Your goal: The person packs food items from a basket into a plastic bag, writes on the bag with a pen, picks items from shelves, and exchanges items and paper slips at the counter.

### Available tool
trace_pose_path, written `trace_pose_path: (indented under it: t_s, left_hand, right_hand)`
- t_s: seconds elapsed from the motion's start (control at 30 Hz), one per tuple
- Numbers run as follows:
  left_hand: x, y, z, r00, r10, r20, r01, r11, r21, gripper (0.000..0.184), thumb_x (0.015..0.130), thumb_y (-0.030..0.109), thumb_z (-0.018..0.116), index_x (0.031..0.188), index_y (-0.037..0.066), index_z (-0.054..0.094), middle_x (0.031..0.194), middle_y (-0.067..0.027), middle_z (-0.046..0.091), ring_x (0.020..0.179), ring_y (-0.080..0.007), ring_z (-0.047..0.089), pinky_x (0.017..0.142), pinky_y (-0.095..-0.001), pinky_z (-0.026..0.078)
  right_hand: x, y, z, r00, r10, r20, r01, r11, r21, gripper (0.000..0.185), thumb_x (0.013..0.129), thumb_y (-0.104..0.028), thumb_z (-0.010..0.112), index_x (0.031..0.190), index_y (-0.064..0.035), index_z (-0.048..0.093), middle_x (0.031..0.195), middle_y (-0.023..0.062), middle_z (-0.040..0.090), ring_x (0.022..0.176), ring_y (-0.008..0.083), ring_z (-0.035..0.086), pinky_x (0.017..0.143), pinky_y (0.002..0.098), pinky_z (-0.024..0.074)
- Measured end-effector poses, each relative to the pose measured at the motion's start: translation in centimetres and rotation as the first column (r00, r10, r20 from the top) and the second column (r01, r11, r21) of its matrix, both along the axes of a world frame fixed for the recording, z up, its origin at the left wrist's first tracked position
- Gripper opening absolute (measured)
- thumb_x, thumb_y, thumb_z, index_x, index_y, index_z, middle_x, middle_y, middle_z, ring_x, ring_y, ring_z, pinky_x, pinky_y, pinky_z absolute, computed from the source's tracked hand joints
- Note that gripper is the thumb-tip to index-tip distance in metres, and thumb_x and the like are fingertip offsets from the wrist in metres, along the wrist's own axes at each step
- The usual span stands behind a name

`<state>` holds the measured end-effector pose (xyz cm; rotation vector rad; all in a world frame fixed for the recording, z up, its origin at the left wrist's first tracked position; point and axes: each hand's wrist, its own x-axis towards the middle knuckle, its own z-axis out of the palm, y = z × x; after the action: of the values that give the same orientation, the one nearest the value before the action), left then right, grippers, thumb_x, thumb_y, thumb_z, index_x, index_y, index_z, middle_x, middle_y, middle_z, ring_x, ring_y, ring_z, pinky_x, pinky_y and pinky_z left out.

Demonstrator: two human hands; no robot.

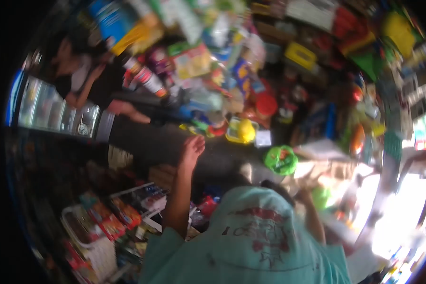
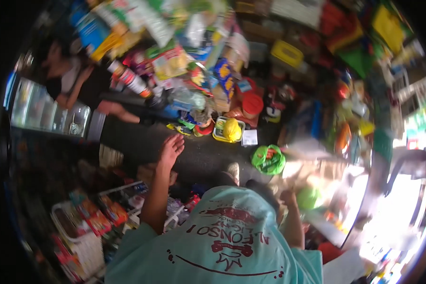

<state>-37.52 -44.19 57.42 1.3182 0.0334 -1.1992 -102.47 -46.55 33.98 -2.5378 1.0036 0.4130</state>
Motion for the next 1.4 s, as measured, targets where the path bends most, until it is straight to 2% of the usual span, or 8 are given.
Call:
trace_pose_path:
  t_s: [0.17,0.33,0.47,0.63,0.97,1.13,1.27,1.4]
  left_hand:
    - [4.7,1.2,0.4,0.979,0.202,0.008,-0.200,0.972,-0.122,0.015,0.089,0.018,0.067,0.102,0.015,0.061,0.102,-0.0020,0.066,0.092,-0.0139,0.062,0.081,-0.0322,0.051]
    - [6.8,3.0,0.4,0.956,0.292,-0.033,-0.292,0.934,-0.206,0.012,0.089,0.018,0.065,0.101,0.015,0.061,0.102,-0.0016,0.065,0.092,-0.0137,0.061,0.081,-0.0316,0.051]
    - [8.9,3.9,-1.6,0.935,0.346,-0.081,-0.356,0.903,-0.241,0.018,0.091,0.019,0.062,0.108,0.012,0.061,0.107,-0.0029,0.065,0.095,-0.0153,0.061,0.085,-0.0324,0.050]
    - [13.9,4.2,-1.5,0.876,0.475,-0.090,-0.473,0.805,-0.358,0.026,0.096,0.021,0.054,0.117,0.008,0.060,0.112,-0.0053,0.065,0.102,-0.0183,0.061,0.092,-0.0355,0.049]
    - [23.8,3.9,3.8,0.530,0.830,-0.175,-0.772,0.387,-0.504,0.052,0.096,0.040,0.049,0.135,0.006,0.041,0.134,-0.0112,0.050,0.121,-0.0253,0.050,0.104,-0.0451,0.039]
    - [24.8,3.0,7.2,0.358,0.921,-0.154,-0.815,0.228,-0.532,0.067,0.095,0.050,0.044,0.143,0.007,0.026,0.145,-0.0125,0.035,0.137,-0.0269,0.033,0.116,-0.0498,0.020]
    - [24.9,2.9,7.6,0.496,0.865,-0.076,-0.651,0.313,-0.691,0.069,0.096,0.053,0.034,0.148,0.008,0.025,0.146,-0.0127,0.037,0.132,-0.0285,0.044,0.110,-0.0461,0.035]
    - [24.4,3.3,4.5,0.576,0.808,-0.121,-0.640,0.354,-0.682,0.058,0.098,0.039,0.033,0.143,0.004,0.034,0.142,-0.0137,0.042,0.127,-0.0282,0.048,0.106,-0.0434,0.042]
  right_hand:
    - [-1.5,-1.2,-2.1,0.839,-0.371,0.399,0.217,0.899,0.380,0.016,0.062,-0.020,0.073,0.066,-0.0122,0.060,0.065,0.0051,0.056,0.061,0.0255,0.058,0.060,0.0400,0.0484]
    - [0.2,-5.6,0.0,0.652,-0.697,0.300,0.183,0.528,0.829,0.015,0.087,-0.020,0.056,0.090,-0.0056,0.059,0.078,0.0049,0.060,0.067,0.0175,0.060,0.055,0.0287,0.0473]
    - [9.2,-8.2,11.2,0.309,-0.939,-0.151,0.601,0.070,0.796,0.006,0.080,-0.006,0.065,0.080,-0.0124,0.064,0.074,0.0005,0.062,0.065,0.0092,0.060,0.051,0.0275,0.0487]
    - [5.9,-10.9,5.0,0.730,-0.542,0.417,0.248,0.778,0.577,0.020,0.063,-0.007,0.076,0.081,-0.0129,0.068,0.083,0.0000,0.066,0.078,0.0161,0.064,0.065,0.0311,0.0533]
    - [7.3,-8.0,11.8,0.366,-0.914,-0.177,0.507,0.036,0.861,0.024,0.083,-0.004,0.065,0.105,-0.0019,0.058,0.086,0.0092,0.066,0.069,0.0184,0.065,0.052,0.0245,0.0517]
    - [5.3,-8.8,9.8,0.445,-0.874,-0.193,0.419,0.013,0.908,0.017,0.090,-0.013,0.061,0.106,-0.0061,0.058,0.087,0.0086,0.065,0.073,0.0187,0.066,0.055,0.0303,0.0523]
    - [7.0,-7.8,10.7,0.464,-0.885,-0.025,0.453,0.213,0.866,0.019,0.090,-0.018,0.064,0.105,-0.0078,0.060,0.084,0.0057,0.064,0.068,0.0146,0.063,0.053,0.0309,0.0511]
    - [10.7,-8.2,12.0,0.391,-0.893,-0.225,0.662,0.103,0.742,0.016,0.089,-0.019,0.064,0.103,-0.0112,0.062,0.085,0.0021,0.066,0.065,0.0123,0.062,0.053,0.0250,0.0479]
